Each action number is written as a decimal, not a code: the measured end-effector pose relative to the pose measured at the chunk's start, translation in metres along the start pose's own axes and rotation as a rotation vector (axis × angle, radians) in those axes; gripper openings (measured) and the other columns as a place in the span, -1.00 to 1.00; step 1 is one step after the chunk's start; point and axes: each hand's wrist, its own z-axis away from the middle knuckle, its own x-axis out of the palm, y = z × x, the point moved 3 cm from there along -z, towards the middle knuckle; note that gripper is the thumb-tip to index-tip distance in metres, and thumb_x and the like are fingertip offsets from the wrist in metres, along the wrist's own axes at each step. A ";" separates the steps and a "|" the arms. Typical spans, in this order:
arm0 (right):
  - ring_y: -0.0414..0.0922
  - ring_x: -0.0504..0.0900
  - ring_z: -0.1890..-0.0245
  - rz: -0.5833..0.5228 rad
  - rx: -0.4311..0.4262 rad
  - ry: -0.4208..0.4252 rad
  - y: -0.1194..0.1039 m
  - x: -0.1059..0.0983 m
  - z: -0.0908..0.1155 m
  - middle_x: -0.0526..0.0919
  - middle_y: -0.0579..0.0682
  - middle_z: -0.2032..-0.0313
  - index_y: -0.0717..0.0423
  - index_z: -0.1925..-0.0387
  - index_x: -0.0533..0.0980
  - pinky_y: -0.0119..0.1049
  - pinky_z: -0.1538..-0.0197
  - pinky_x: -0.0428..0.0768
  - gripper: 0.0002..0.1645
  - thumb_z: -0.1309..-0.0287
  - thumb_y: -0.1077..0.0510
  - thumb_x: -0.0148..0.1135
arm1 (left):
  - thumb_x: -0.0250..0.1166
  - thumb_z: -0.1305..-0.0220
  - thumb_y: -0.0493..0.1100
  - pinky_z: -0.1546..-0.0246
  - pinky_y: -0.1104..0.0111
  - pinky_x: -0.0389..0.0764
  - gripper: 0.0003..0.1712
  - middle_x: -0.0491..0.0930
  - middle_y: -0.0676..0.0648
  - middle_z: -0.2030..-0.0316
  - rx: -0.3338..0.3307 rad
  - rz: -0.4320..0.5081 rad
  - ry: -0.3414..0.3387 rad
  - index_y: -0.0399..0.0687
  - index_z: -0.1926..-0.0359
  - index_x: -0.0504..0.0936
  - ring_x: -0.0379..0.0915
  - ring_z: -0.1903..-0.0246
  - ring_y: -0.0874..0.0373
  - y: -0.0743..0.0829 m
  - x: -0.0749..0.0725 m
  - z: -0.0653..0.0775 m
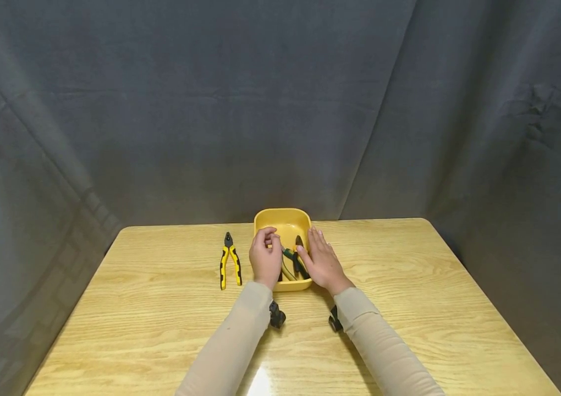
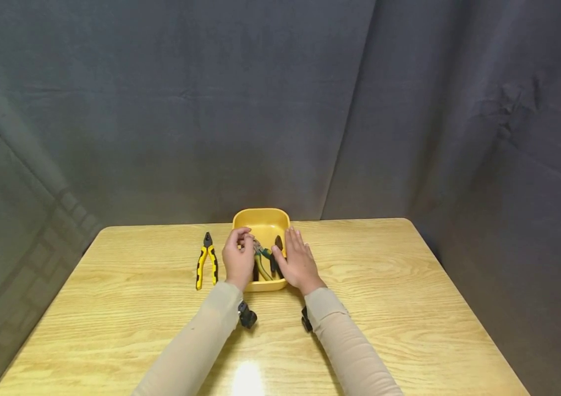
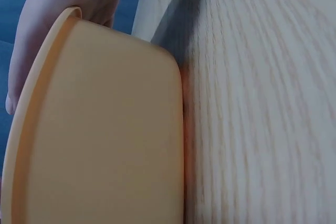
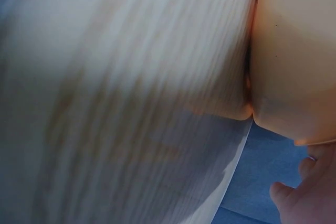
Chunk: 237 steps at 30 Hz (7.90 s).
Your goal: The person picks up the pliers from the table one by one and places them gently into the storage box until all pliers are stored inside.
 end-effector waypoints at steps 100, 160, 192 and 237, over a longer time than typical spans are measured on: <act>0.06 -0.23 -0.60 -0.016 -0.012 -0.021 -0.005 0.003 0.003 -0.18 0.08 -0.61 0.18 -0.61 -0.14 0.13 -0.55 -0.10 -0.07 -0.56 -0.35 -0.35 | 0.07 -0.44 -0.25 -0.29 -0.06 0.40 -0.43 0.38 -0.48 -0.28 -0.470 -0.283 -0.300 -0.51 -0.37 0.33 0.33 -0.29 -0.34 -0.032 -0.116 -0.036; 0.07 -0.24 -0.60 -0.029 -0.015 -0.018 -0.005 0.004 0.001 -0.21 0.09 -0.61 0.20 -0.61 -0.16 0.15 -0.55 -0.10 -0.10 -0.58 -0.28 -0.27 | 0.28 -0.22 -0.33 0.53 0.27 0.55 -0.80 0.51 -0.27 0.36 -0.491 -0.636 -0.432 -0.42 0.24 0.48 0.47 0.42 -0.06 -0.061 -0.128 -0.034; 0.05 -0.27 -0.60 -0.031 -0.013 -0.022 -0.001 0.005 0.000 -0.20 0.10 -0.62 0.18 -0.61 -0.17 0.14 -0.55 -0.12 -0.10 -0.58 -0.29 -0.28 | 0.32 -0.27 -0.16 0.59 0.38 0.41 -0.73 0.57 -0.18 0.43 -0.488 -0.678 -0.420 -0.36 0.29 0.57 0.42 0.54 0.08 -0.069 -0.129 -0.035; 0.11 -0.20 -0.60 -0.039 -0.025 -0.005 -0.007 0.003 0.001 -0.15 0.14 -0.61 0.21 -0.61 -0.13 0.18 -0.53 -0.06 -0.08 -0.57 -0.30 -0.26 | 0.10 -0.56 -0.06 0.47 0.43 0.61 -0.52 0.67 -0.01 0.54 -0.732 -0.064 -0.516 -0.50 0.11 0.66 0.61 0.56 0.27 -0.077 -0.146 -0.035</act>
